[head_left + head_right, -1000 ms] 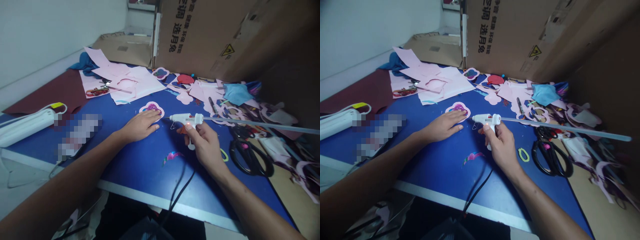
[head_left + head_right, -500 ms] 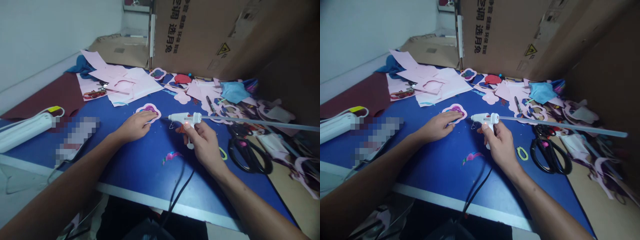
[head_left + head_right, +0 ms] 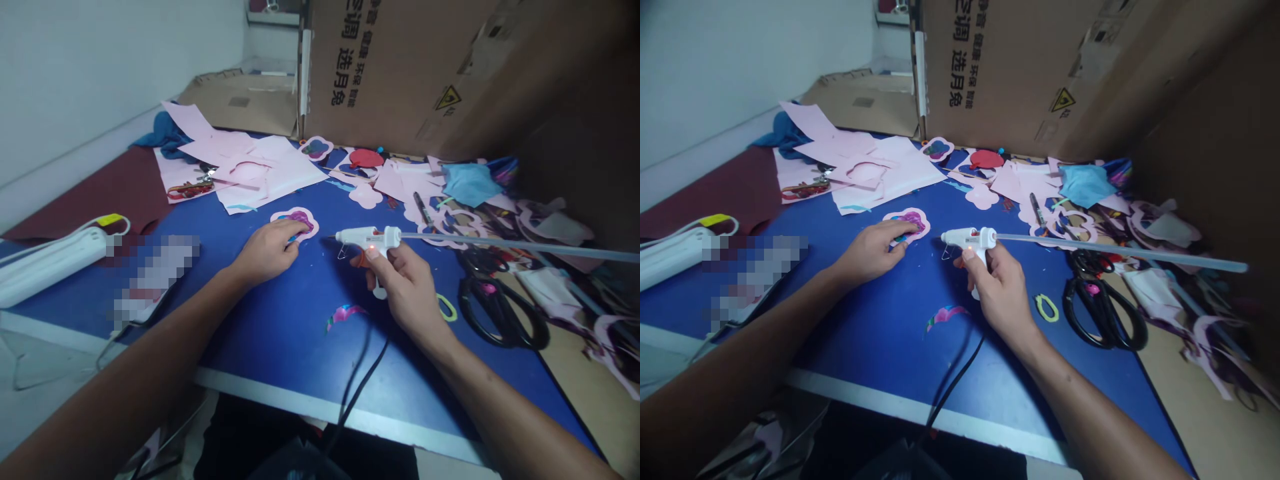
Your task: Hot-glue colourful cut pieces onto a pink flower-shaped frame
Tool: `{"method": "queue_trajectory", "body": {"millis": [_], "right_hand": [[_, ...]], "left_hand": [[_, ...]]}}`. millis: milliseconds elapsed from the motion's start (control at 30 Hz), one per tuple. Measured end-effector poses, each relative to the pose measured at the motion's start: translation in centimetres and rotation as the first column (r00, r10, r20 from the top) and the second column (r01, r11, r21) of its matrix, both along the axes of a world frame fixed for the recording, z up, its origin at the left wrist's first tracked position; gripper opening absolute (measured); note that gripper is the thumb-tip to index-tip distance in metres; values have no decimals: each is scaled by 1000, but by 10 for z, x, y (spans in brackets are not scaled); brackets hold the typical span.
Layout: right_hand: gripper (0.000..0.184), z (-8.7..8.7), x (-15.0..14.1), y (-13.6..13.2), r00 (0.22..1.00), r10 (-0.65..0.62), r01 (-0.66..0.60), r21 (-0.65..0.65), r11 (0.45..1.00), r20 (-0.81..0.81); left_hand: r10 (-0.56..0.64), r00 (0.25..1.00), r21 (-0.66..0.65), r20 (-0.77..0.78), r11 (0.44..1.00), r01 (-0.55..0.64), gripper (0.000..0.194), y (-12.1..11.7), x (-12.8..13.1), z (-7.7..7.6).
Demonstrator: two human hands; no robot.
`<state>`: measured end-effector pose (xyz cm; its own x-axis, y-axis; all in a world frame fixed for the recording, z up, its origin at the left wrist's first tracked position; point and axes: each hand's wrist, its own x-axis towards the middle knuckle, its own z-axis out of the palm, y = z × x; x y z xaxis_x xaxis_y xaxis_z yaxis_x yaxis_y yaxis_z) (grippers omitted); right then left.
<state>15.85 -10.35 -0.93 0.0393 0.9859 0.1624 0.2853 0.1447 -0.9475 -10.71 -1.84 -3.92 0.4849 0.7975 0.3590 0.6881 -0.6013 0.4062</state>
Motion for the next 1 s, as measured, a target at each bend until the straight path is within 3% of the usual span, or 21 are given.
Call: {"method": "queue_trajectory", "body": {"millis": [333, 567, 1000], "right_hand": [[39, -2, -2, -1, 1000, 11, -11, -7, 1000, 20], [41, -2, -3, 0, 999, 15, -15, -19, 1000, 28], [38, -10, -10, 11, 1000, 10, -10, 6, 1000, 4]], "left_hand": [[113, 992, -30, 58, 993, -112, 33, 1, 8, -1], [65, 981, 60, 184, 995, -77, 22, 6, 8, -5], [148, 974, 18, 173, 988, -154, 22, 9, 9, -9]]}}
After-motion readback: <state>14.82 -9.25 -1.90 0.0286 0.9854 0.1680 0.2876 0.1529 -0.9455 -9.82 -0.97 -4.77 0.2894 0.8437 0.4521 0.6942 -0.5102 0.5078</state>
